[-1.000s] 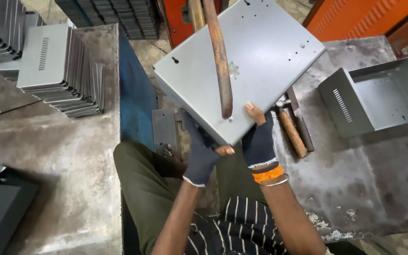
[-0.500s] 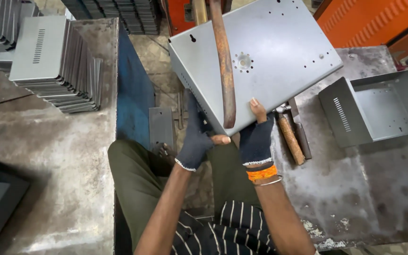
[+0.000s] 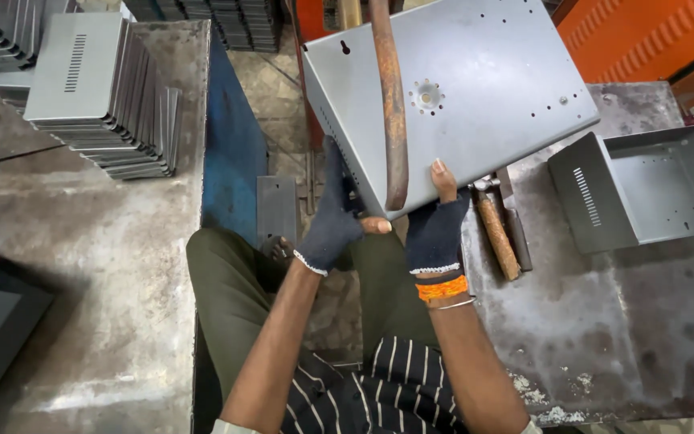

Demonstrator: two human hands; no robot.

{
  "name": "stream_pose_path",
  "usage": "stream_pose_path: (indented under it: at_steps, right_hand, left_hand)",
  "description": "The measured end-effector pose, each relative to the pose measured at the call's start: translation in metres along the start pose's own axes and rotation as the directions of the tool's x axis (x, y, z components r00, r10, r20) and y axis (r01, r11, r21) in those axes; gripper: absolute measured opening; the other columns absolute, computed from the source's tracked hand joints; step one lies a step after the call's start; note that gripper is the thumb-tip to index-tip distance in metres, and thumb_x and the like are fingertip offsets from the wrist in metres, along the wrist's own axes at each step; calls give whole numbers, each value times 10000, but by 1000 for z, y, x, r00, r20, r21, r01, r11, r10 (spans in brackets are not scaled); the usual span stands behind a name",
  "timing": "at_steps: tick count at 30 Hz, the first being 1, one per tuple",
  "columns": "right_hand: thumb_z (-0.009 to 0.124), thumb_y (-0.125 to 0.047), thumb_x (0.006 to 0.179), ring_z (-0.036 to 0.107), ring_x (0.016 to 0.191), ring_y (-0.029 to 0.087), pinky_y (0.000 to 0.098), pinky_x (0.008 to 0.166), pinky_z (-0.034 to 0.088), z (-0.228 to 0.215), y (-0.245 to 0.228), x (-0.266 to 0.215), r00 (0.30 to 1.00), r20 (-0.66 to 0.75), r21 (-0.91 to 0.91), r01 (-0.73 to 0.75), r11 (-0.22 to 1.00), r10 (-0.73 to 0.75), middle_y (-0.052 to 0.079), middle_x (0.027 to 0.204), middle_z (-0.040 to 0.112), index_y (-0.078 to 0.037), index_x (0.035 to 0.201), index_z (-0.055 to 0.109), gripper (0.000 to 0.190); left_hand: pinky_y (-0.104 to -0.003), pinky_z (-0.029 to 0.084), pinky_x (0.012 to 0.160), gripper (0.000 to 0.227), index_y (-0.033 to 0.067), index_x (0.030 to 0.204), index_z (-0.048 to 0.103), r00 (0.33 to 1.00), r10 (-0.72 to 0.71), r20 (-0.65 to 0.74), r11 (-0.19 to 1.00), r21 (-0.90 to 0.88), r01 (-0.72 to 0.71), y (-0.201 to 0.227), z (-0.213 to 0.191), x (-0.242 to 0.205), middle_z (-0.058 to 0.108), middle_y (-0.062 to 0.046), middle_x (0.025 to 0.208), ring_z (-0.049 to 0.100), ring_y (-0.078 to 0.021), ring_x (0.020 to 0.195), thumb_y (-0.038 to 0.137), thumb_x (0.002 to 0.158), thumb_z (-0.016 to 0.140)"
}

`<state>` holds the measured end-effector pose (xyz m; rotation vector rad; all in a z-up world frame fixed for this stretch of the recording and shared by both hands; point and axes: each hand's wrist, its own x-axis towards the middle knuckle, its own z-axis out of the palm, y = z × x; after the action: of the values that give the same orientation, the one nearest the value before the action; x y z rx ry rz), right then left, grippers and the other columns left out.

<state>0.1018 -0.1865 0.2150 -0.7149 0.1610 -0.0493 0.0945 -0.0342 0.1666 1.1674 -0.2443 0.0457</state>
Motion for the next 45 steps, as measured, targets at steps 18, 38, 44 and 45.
stream_pose_path:
  at_steps: [18,38,44,45]
  right_hand:
    - [706,-235,878,575,1175,224,422,1057,452,5,-1,2,992,21,-112,126,986,-124,71,1272,602,-45,1311,571,492]
    - [673,-316,837,679,980,203,346,855,559,-75,-50,-14,984,-36,-320,-176,931,174,77,1099,685,-61,1209,652,451]
    - [657,-351,864,697,885,195,333,789,572,-120,-81,30,966,34,-462,-213,861,258,85,1020,707,-22,1180,666,456]
    - [657,-351,864,697,885,195,333,789,572,-128,-85,36,965,39,-467,-211,859,258,85,1020,707,-22,1180,666,456]
  left_hand:
    - [-465,498,1133,1659,170,1680,-135,1000,29,-8,999,19,-29,-31,-12,6,252,-158,1702,441,-314,1470,326,512,1032]
    - [-612,385,818,574,-193,1357,502,693,-349,-631,824,147,547,14,-76,-49,434,-243,1006,385,-378,884,332,1123,486]
    - [-414,274,1271,547,-10,1427,589,965,261,33,859,448,-248,84,-20,-41,371,-196,1678,351,-280,1570,416,1089,540]
    - [-414,274,1271,547,-10,1427,589,963,267,30,859,446,-252,83,-15,-39,371,-196,1678,351,-280,1570,416,1089,540]
